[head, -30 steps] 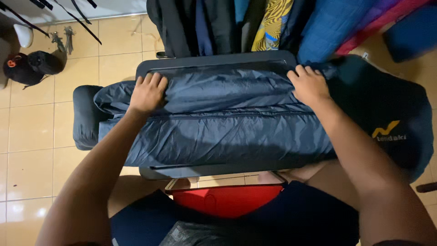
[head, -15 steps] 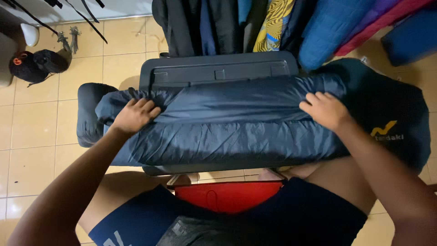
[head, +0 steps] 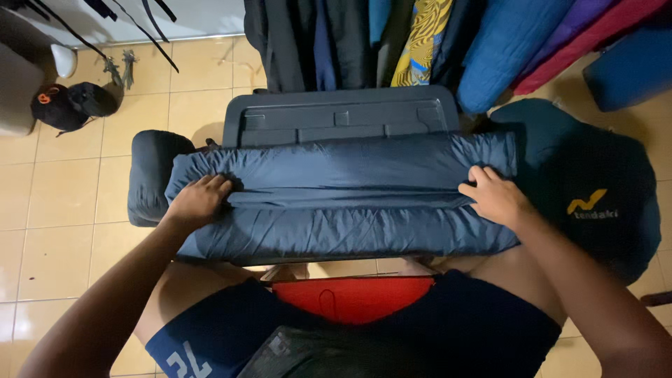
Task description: The person folds a blue jacket by hand on top of a black plastic storage bin.
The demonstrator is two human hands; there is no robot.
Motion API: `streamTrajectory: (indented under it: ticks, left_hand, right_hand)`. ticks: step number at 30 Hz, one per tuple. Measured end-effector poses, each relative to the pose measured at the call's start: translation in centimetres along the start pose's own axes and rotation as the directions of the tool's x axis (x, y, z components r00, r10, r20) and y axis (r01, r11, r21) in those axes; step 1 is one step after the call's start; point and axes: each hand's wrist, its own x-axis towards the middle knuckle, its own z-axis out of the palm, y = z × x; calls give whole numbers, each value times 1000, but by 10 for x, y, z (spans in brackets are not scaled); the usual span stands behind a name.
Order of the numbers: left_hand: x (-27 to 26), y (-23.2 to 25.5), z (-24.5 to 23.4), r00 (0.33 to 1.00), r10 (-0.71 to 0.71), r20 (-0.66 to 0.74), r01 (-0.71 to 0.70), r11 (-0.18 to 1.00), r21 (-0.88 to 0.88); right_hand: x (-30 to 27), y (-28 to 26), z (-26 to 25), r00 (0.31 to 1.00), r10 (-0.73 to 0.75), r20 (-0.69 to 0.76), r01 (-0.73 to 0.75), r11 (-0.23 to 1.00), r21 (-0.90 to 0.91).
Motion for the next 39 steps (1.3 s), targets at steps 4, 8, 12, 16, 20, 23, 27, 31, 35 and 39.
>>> streamTrajectory:
  ticks: [4, 8, 12, 16, 20, 23, 27, 31, 35, 39]
  left_hand:
    - [-5, 6, -13, 996, -71, 45, 73, 996, -50]
    - [-11, 9, -15, 992, -90, 92, 98, 991, -86]
    - [3, 12, 9, 988, -135, 79, 145, 981, -129]
    - [-1, 17, 2, 956, -182, 229, 220, 963, -157]
    - [-17, 26, -16, 940, -200, 277, 274, 925, -264]
    - [-29, 47, -18, 951, -238, 195, 251, 967, -44]
    - [-21, 46, 7, 964, -238, 119, 233, 971, 53]
    - [-17, 38, 7, 970, -244, -6, 244, 968, 64]
    - [5, 23, 65, 949, -277, -151, 289, 955, 62]
    - [11, 28, 63, 917, -323, -233, 353, 930, 101]
  right_hand:
    - [-5, -3, 1, 998, 58, -22, -58, 998, -4]
    - [2, 14, 46, 994, 26, -111, -41, 990, -136]
    - [16, 16, 70, 988, 90, -125, -104, 988, -114]
    - [-4, 0, 34, 987, 88, -132, -92, 995, -24]
    - [-39, -36, -35, 992, 99, -75, -97, 995, 28]
    - [-47, -55, -11, 948, 46, -315, -89, 988, -125]
    - [-24, -54, 22, 847, -16, -532, -84, 983, -163]
    - [4, -33, 56, 767, -148, -624, -85, 941, -327]
    - [31, -27, 72, 730, -158, -664, -110, 932, -344]
    - [48, -24, 68, 748, -132, -651, -127, 934, -335]
